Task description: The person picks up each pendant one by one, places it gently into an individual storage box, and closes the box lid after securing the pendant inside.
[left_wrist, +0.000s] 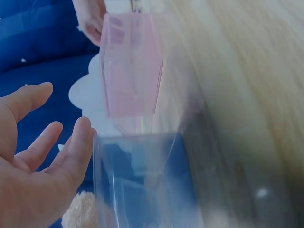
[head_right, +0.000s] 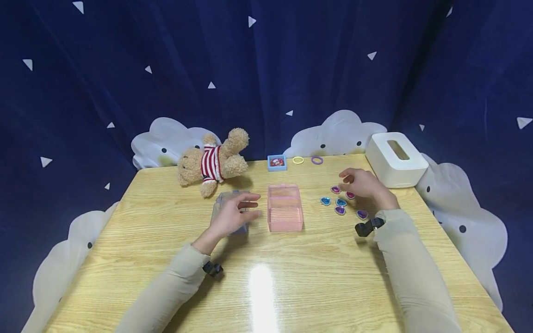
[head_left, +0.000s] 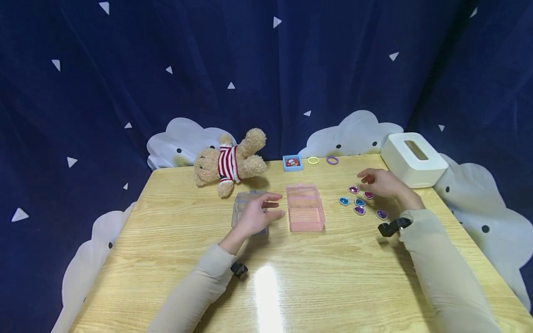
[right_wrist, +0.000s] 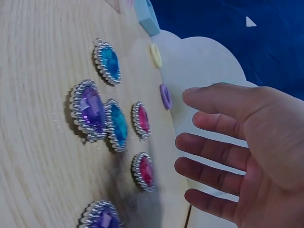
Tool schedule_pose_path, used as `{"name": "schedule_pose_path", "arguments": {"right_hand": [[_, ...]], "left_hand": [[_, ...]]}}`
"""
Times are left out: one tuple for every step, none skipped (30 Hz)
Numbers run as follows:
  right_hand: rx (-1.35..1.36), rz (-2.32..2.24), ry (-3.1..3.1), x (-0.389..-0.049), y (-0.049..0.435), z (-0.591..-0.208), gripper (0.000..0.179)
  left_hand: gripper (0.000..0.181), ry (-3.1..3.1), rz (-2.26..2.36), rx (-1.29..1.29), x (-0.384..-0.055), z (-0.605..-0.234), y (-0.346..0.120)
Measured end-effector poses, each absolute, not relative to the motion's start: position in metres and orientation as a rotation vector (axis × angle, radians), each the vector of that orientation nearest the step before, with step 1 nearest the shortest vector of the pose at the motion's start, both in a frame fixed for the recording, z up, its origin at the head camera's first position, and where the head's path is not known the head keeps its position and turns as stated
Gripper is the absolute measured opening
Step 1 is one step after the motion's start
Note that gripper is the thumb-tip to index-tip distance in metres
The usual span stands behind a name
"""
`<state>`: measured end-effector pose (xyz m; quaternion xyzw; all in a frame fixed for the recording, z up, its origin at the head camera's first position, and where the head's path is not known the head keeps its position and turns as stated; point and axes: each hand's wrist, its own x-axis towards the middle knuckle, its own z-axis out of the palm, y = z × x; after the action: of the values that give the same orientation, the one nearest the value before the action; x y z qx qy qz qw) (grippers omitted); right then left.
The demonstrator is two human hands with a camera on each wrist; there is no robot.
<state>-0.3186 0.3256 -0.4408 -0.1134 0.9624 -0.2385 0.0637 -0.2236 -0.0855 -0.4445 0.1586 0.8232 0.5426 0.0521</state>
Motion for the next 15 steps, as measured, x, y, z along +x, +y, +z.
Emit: {"name": "schedule_pose_path", "arguments": {"right_hand": [[-0.340,-0.719,2.902,-0.319,0.325,-0.442,0.049],[-0.338,-0.719,2.896,-0.319,0.325,-0.442,0.049],[-0.337,-0.723,2.891,-0.319,0.324,-0.443,0.050],[-0.326,-0.724,2.886,-0.319,0.323,-0.444,0.050],[-0.319,-0.727,2.882,-0.319,0.322,-0.444,0.050],[-0.312,-0.727,2.880,-0.320,0.322,-0.446,0.051],[-0.306,-0.727,2.881,-0.320,0.321,-0.446,0.051],[-0.295,-0.729,2.879,-0.321,0.321,-0.447,0.051],[-0.282,-0.731,2.877,-0.322,0.321,-0.449,0.050],[-0.267,-0.735,2.874,-0.322,0.320,-0.450,0.050],[-0.259,-0.738,2.874,-0.323,0.321,-0.452,0.050],[-0.252,-0.741,2.875,-0.323,0.321,-0.454,0.049],[-0.247,-0.747,2.876,-0.323,0.321,-0.456,0.048],[-0.246,-0.752,2.877,-0.324,0.322,-0.458,0.048],[-0.242,-0.758,2.880,-0.324,0.323,-0.461,0.048]], "left_hand": [[0.048,2.505,1.644,0.488,-0.223,-0.445,-0.084],[0.048,2.505,1.642,0.497,-0.223,-0.446,-0.082],[0.048,2.503,1.638,0.501,-0.223,-0.446,-0.080],[0.048,2.501,1.634,0.498,-0.223,-0.446,-0.079],[0.048,2.496,1.632,0.495,-0.223,-0.447,-0.078],[0.048,2.491,1.630,0.492,-0.223,-0.447,-0.077],[0.047,2.491,1.623,0.483,-0.223,-0.447,-0.075],[0.047,2.490,1.621,0.477,-0.223,-0.447,-0.074],[0.048,2.492,1.611,0.468,-0.223,-0.448,-0.073],[0.048,2.494,1.600,0.456,-0.222,-0.449,-0.072],[0.049,2.498,1.588,0.450,-0.222,-0.449,-0.071],[0.049,2.502,1.579,0.449,-0.222,-0.450,-0.069],[0.049,2.506,1.570,0.447,-0.222,-0.451,-0.068],[0.049,2.508,1.563,0.447,-0.221,-0.452,-0.066],[0.050,2.512,1.552,0.444,-0.221,-0.452,-0.065]]}}
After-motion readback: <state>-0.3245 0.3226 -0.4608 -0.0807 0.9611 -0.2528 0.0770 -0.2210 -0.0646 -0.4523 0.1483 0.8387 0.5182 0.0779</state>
